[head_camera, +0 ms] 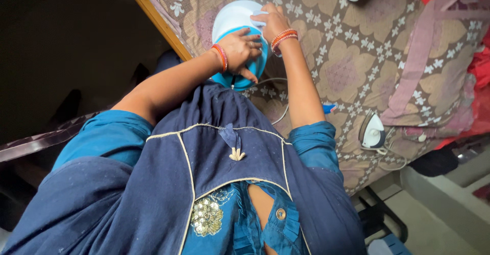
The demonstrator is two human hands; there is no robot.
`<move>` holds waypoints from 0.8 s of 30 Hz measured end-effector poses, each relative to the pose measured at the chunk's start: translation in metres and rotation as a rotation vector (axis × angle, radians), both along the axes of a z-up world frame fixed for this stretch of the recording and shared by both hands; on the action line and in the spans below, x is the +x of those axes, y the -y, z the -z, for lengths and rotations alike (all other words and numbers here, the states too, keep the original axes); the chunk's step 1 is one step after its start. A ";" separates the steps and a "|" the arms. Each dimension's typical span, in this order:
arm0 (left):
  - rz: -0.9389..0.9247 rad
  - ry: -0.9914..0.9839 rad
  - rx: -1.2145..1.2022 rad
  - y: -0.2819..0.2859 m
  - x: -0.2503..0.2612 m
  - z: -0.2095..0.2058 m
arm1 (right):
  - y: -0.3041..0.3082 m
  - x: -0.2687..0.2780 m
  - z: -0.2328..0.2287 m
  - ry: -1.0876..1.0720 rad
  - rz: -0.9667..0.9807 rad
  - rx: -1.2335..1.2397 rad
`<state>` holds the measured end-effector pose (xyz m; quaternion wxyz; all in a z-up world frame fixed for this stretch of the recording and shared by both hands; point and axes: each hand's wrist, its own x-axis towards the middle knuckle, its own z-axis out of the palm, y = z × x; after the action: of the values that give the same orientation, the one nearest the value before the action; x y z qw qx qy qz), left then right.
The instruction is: The person wipes the exterior of a small blue and white appliance with a cloth. They repeatedly rub the top and sides of the device while it sits on a patterned bedsheet.
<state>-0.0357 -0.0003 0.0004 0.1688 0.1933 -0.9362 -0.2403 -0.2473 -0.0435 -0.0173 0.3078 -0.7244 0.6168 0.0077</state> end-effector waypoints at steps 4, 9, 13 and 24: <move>0.004 0.032 -0.015 0.005 -0.001 0.001 | -0.022 -0.023 0.007 0.085 -0.019 -0.136; 0.031 0.096 0.039 0.015 0.001 0.011 | -0.060 -0.054 0.034 0.078 0.136 -0.099; 0.025 -0.015 -0.019 0.025 0.001 0.029 | -0.116 -0.086 0.074 0.087 0.192 -0.152; -0.141 0.341 0.180 0.072 -0.042 -0.016 | -0.182 -0.049 0.003 1.398 1.229 -0.227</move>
<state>-0.0779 -0.0721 0.0161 0.0061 0.3104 -0.9101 -0.2744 -0.2966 0.1381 -0.0200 0.4863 -0.1375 0.5633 -0.6537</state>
